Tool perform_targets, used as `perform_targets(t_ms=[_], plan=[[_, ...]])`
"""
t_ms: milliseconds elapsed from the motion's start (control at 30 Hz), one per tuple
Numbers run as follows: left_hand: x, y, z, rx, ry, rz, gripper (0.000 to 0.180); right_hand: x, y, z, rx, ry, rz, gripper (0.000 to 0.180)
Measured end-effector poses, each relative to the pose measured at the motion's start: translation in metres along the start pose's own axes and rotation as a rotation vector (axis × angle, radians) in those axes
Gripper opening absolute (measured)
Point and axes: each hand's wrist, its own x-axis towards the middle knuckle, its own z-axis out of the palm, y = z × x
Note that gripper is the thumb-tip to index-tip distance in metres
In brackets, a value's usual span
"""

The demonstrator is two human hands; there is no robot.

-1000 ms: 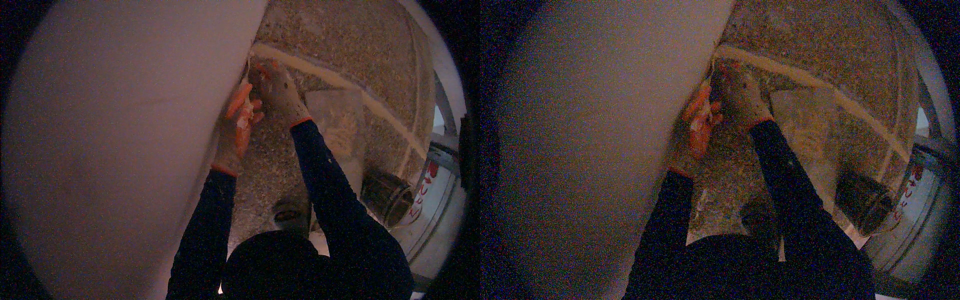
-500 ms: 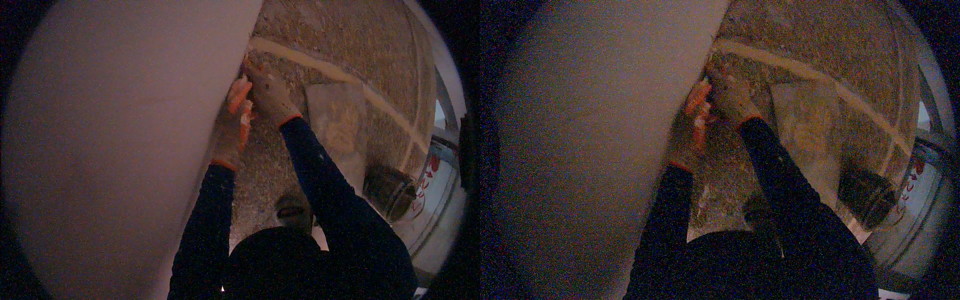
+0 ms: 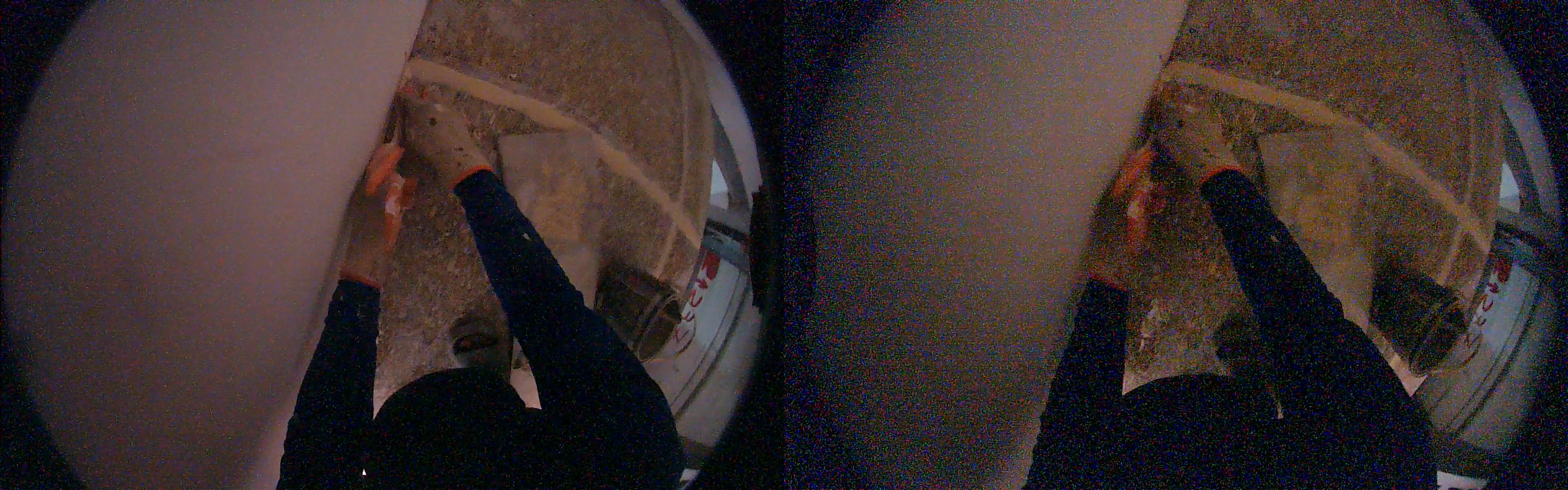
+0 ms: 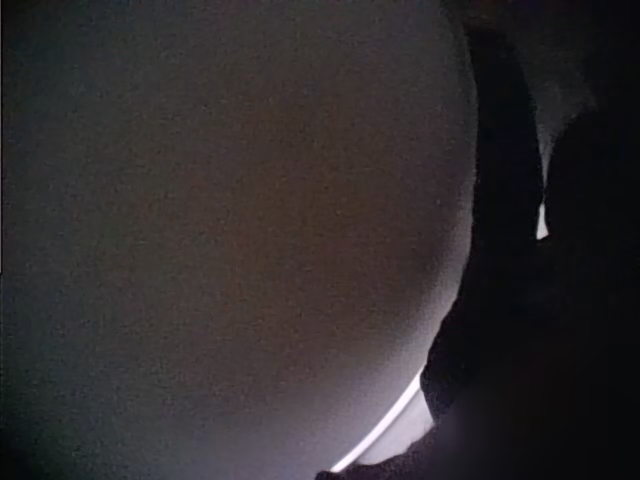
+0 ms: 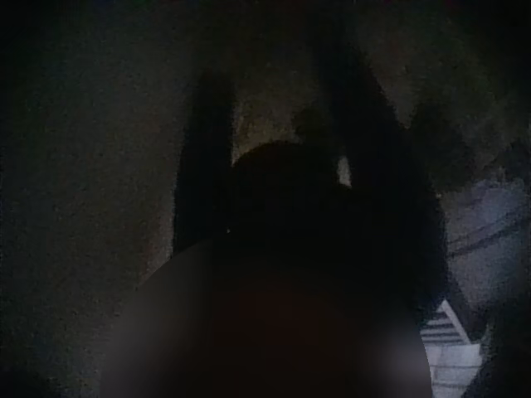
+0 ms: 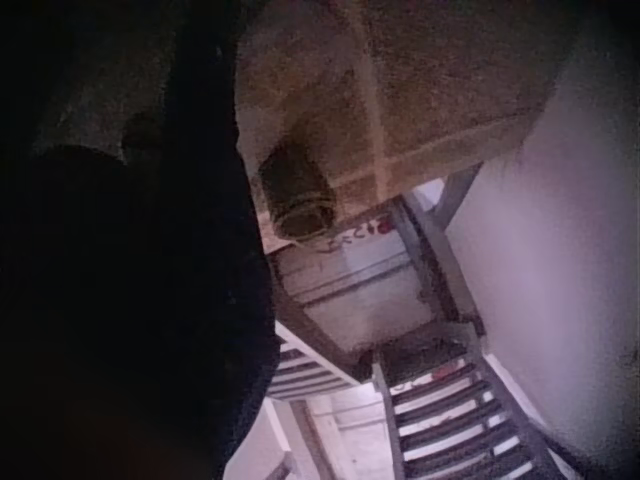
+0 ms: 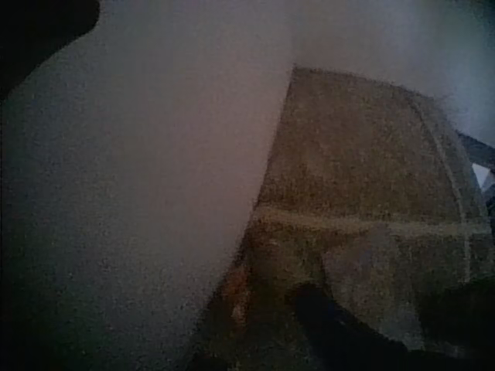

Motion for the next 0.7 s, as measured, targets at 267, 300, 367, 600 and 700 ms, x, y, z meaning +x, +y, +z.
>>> perform_targets(t_ms=[267, 300, 367, 600, 700], plan=[[-0.002, 0.000, -0.003, -0.210, -0.013, -0.190, 0.052, 0.026, 0.027, -0.001, -0.078, -0.312, -0.066, 0.048], [0.004, -0.002, 0.001, -0.213, -0.001, -0.208, 0.053, 0.033, 0.035, 0.000, -0.172, -0.344, -0.126, 0.048], [0.011, -0.003, 0.004, -0.175, 0.011, -0.173, 0.055, 0.048, 0.045, 0.009, -0.018, -0.334, 0.031, 0.043], [0.025, -0.014, 0.003, -0.179, -0.038, -0.157, 0.049, -0.015, 0.021, -0.017, 0.553, -0.101, 0.116, 0.039], [0.021, -0.017, -0.002, 0.045, -0.052, -0.069, 0.044, -0.032, 0.000, -0.036, 0.960, -0.491, 0.326, 0.043]])
